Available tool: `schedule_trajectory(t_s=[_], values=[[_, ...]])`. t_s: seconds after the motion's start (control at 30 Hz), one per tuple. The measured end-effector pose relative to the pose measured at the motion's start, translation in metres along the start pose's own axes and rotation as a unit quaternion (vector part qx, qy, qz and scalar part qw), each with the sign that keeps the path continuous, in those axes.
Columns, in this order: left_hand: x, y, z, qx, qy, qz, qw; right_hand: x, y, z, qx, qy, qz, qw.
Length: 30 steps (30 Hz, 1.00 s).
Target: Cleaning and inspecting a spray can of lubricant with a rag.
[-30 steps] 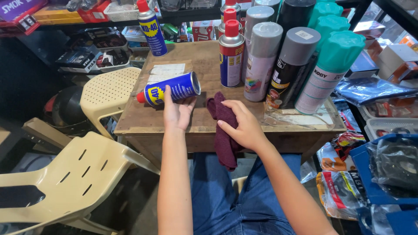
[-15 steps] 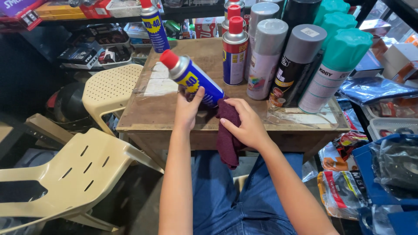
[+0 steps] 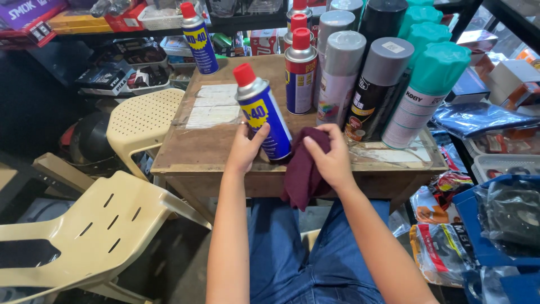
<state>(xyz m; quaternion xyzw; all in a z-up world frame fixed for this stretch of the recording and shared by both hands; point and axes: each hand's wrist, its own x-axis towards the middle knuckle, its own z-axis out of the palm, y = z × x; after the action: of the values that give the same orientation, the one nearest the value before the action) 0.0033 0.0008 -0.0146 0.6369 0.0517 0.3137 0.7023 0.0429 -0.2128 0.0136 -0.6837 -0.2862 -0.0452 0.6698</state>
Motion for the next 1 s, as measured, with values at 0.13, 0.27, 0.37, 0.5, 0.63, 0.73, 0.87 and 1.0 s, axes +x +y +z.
schedule_trajectory(t_s=[0.13, 0.27, 0.37, 0.5, 0.63, 0.73, 0.87, 1.0], values=[[0.009, -0.019, -0.009, -0.035, 0.023, -0.004, 0.999, -0.009, -0.007, -0.003, 0.107, 0.092, -0.024, 0.990], [-0.006, 0.009, -0.003, -0.058, 0.018, 0.001, 0.998, -0.020, 0.024, -0.029, 0.050, 0.200, -0.099, 0.973], [-0.012, 0.014, 0.001, -0.041, 0.000, -0.015, 0.999, -0.020, -0.001, -0.040, 0.015, 0.272, -0.173, 0.946], [-0.014, 0.021, 0.005, 0.036, -0.108, 0.052, 0.992, -0.007, -0.026, -0.051, 0.088, 0.237, -0.280, 0.926], [-0.021, 0.042, 0.013, 0.164, -0.131, -0.025, 0.977, 0.008, -0.089, -0.037, 0.018, 0.206, -0.360, 0.910], [-0.029, 0.065, 0.030, 0.178, -0.105, -0.058, 0.977, 0.037, -0.110, -0.032, -0.030, 0.189, -0.421, 0.887], [-0.032, 0.065, 0.031, 0.202, -0.103, -0.059, 0.972, 0.037, -0.179, 0.008, -0.115, 0.104, -0.411, 0.898], [-0.045, 0.057, 0.040, 0.218, -0.111, -0.066, 0.967, 0.054, -0.164, 0.051, -0.362, 0.021, -0.375, 0.853]])
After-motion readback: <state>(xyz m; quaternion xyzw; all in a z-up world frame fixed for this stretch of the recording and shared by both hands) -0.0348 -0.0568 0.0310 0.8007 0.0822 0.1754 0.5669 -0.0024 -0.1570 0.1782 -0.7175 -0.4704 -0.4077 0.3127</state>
